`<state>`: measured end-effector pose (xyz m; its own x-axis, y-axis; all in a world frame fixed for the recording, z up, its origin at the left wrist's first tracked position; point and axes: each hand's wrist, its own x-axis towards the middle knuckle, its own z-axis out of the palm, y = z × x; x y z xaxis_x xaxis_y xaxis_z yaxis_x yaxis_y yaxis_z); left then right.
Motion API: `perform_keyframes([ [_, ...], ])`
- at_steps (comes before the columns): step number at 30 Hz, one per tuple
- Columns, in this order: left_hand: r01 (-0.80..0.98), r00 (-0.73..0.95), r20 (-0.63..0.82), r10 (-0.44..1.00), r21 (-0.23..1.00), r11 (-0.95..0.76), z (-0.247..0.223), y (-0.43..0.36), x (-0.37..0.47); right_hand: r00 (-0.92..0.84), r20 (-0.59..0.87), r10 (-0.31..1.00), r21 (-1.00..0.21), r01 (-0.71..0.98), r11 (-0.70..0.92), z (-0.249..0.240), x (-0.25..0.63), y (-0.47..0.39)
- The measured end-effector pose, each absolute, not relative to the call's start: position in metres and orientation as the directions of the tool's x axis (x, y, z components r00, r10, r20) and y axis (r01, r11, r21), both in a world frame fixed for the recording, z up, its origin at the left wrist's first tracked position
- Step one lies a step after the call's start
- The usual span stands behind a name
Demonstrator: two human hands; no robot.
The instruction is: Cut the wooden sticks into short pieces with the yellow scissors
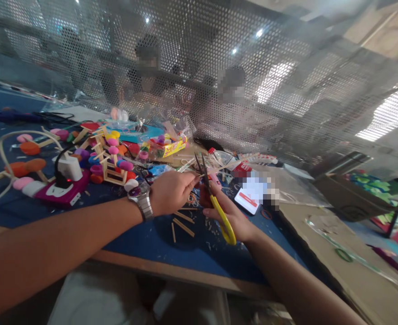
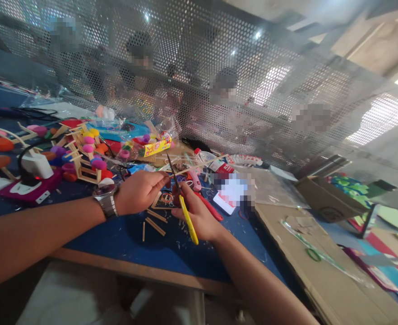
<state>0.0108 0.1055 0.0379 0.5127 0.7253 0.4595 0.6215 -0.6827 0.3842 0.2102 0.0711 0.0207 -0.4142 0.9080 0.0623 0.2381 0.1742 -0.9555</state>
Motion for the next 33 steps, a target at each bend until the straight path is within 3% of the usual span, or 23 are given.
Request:
perform_keyframes([
  [12,0.607,0.526,0.482,0.701,0.365,-0.706,0.0331,0.106,0.0136,-0.408,0.075,0.91,-0.965,0.199,0.169,0.0244,0.2077,0.0684],
  [23,0.598,0.548,0.477,0.687,0.351,-0.72,0.0348,0.1032,0.0138,-0.426,0.148,0.893,-0.917,0.278,0.285,0.0266,0.2109,0.0684],
  [33,0.588,0.533,0.475,0.7,0.386,-0.711,0.0343,0.106,0.012,-0.408,0.093,0.908,-0.951,0.233,0.202,0.0259,0.2075,0.0689],
])
